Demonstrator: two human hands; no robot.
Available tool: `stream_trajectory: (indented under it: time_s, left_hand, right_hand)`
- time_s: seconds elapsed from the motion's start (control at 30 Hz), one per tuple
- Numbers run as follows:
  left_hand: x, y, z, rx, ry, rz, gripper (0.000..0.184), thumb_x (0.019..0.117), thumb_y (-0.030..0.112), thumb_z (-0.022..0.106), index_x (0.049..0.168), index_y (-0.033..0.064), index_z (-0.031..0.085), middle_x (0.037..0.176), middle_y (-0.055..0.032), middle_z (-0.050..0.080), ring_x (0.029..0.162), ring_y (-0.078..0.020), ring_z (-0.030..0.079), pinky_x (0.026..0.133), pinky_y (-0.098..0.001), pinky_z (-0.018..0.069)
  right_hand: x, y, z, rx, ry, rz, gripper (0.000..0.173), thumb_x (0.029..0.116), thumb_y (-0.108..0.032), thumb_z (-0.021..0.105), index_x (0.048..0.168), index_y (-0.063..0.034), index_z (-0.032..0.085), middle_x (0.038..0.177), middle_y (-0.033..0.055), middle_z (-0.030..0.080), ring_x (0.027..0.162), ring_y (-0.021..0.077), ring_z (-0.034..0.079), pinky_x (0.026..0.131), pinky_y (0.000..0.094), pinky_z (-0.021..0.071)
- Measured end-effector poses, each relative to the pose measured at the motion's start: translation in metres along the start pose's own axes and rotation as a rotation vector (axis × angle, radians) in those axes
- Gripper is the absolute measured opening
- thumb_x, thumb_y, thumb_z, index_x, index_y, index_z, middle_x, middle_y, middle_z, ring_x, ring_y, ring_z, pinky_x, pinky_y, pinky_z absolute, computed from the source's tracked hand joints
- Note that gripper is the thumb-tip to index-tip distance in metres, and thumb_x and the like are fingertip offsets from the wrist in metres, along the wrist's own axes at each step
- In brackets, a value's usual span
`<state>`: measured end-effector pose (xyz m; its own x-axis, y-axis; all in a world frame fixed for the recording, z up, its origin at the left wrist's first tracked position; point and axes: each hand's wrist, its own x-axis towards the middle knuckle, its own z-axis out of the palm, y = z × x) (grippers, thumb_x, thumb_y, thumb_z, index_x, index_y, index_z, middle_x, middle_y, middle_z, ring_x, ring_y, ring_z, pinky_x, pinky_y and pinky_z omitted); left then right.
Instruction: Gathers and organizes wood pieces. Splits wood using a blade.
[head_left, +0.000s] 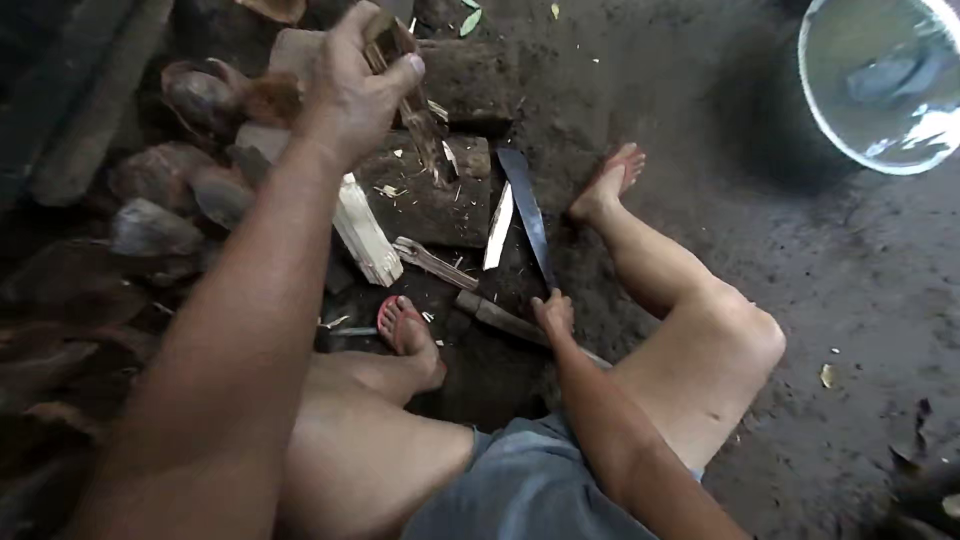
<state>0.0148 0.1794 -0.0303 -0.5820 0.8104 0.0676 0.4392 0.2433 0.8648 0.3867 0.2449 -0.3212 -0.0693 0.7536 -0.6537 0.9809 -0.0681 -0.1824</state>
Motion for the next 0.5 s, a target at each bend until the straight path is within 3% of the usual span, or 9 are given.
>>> stream_trajectory:
  time_s: [0.13,0.23,0.33,0.4,0.5]
  left_hand:
    - [0.02,-0.052,0.051,0.034,0.087,-0.077,0.041,0.1011,0.022,0.062,0.137,0.004,0.053,0.128,-0.0143,0.065,0.112,-0.0192,0.066,0.097,-0.04,0.0561]
    - [0.014,-0.086,0.087,0.01,0.2,-0.154,0.047,0.1018,0.024,0.063,0.141,0.0031,0.049,0.123,-0.0173,0.066,0.106,-0.0247,0.069,0.092,-0.0447,0.0584]
    - [0.002,-0.117,0.113,0.039,0.16,-0.236,0.052,0.1023,0.028,0.063,0.145,0.0048,0.045,0.133,-0.0204,0.059,0.113,-0.0292,0.064,0.098,-0.0477,0.054]
    - [-0.001,-0.129,0.122,0.053,0.175,-0.275,0.049,0.0999,0.026,0.066,0.141,0.0066,0.048,0.131,-0.0191,0.061,0.111,-0.0291,0.065,0.097,-0.0483,0.0542]
    - [0.005,-0.13,0.115,0.05,0.156,-0.331,0.053,0.096,0.018,0.068,0.144,0.0096,0.047,0.135,-0.019,0.059,0.113,-0.0295,0.065,0.096,-0.0491,0.0548]
  right_hand:
    - [0.02,0.006,0.003,-0.097,0.076,0.068,0.061,0.0927,-0.033,0.069,0.148,-0.0137,0.052,0.148,0.0239,0.05,0.134,0.0439,0.052,0.102,0.0592,0.0494]
    - [0.033,0.008,0.0,-0.171,0.07,0.016,0.069,0.0882,-0.03,0.075,0.149,-0.0093,0.049,0.146,0.0284,0.05,0.132,0.0492,0.051,0.098,0.0653,0.0497]
    - [0.041,0.006,-0.013,-0.265,-0.011,0.001,0.073,0.0893,-0.026,0.076,0.152,-0.0075,0.044,0.145,0.0281,0.051,0.131,0.0479,0.053,0.1,0.0646,0.0487]
    - [0.046,0.002,-0.021,-0.333,-0.071,-0.004,0.069,0.0918,-0.024,0.072,0.152,-0.0053,0.043,0.144,0.0268,0.053,0.13,0.0441,0.056,0.103,0.0615,0.0486]
    - [0.055,0.006,-0.016,-0.337,-0.08,-0.029,0.068,0.0887,-0.03,0.074,0.146,-0.0038,0.049,0.137,0.0262,0.059,0.124,0.0437,0.06,0.098,0.0621,0.0509]
